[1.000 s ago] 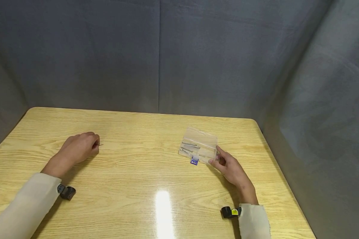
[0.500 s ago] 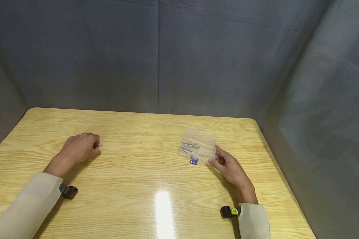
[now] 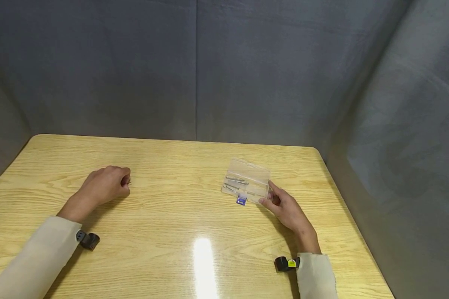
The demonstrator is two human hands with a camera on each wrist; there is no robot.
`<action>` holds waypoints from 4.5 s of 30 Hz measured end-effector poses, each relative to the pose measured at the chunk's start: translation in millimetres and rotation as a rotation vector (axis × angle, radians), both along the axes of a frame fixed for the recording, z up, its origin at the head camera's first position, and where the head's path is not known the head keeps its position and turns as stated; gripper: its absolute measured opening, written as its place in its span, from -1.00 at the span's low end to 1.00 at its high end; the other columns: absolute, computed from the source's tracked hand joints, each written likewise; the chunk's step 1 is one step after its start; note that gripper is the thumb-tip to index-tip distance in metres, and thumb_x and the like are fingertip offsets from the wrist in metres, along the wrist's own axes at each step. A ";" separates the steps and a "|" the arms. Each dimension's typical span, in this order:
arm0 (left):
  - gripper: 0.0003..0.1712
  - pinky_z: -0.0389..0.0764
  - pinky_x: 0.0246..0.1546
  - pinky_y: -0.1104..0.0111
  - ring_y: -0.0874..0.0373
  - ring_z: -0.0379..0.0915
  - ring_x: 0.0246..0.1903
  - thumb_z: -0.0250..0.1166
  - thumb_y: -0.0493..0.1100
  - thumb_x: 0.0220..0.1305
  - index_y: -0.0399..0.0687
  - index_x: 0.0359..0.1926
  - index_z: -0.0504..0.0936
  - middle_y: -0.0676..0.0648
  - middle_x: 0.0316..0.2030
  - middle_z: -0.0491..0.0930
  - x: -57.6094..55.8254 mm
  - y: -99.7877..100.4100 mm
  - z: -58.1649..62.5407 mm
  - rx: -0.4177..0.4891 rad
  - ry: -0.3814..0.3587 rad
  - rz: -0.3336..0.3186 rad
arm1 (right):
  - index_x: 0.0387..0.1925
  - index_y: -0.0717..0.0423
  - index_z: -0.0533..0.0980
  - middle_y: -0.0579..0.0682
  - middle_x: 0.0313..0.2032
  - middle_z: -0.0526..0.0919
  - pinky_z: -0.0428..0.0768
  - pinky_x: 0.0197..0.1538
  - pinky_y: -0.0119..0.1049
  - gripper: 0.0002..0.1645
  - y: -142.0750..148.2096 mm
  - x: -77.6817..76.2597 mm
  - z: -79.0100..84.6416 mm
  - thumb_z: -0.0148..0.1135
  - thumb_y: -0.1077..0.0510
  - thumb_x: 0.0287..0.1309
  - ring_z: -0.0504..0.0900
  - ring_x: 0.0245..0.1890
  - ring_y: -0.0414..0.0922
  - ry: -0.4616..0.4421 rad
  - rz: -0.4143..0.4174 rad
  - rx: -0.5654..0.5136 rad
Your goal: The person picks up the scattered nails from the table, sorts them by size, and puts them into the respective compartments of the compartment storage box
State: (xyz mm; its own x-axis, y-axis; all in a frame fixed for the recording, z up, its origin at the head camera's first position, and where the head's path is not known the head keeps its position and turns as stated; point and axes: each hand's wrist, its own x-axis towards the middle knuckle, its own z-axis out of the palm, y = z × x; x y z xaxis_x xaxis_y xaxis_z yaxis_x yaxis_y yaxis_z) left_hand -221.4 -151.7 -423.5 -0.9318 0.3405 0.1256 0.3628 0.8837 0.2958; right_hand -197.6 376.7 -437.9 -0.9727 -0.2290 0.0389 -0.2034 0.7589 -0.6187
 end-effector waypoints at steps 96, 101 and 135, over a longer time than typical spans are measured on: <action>-0.76 0.45 -0.40 0.34 0.24 0.42 -0.35 0.24 -0.33 0.21 0.01 -0.20 0.77 0.10 -0.26 0.62 -18.0 245.5 21.1 0.148 0.064 -0.411 | 0.58 0.22 0.10 0.08 -0.09 0.50 0.37 -0.10 -0.16 -0.06 -0.5 -0.4 -0.9 0.26 -0.12 0.43 0.42 -0.16 -0.02 -0.005 -0.021 -0.003; -0.82 0.41 -0.45 0.38 0.24 0.38 -0.41 0.27 -0.33 0.23 0.07 -0.30 0.71 0.12 -0.33 0.57 -21.5 262.4 21.1 0.134 0.062 -0.407 | 0.58 0.23 0.11 0.07 -0.10 0.51 0.38 -0.12 -0.20 -0.07 0.0 -0.4 -1.7 0.26 -0.11 0.43 0.42 -0.17 -0.03 -0.007 -0.013 -0.009; -0.89 0.48 -0.41 0.42 0.30 0.44 -0.36 0.30 -0.08 0.38 0.11 -0.16 0.74 0.14 -0.23 0.62 -24.7 288.7 12.8 0.158 0.046 -0.298 | 0.58 0.21 0.11 0.07 -0.08 0.53 0.40 -0.11 -0.20 -0.07 -1.6 -7.5 -1.8 0.25 -0.11 0.43 0.43 -0.16 -0.03 -0.021 0.009 -0.017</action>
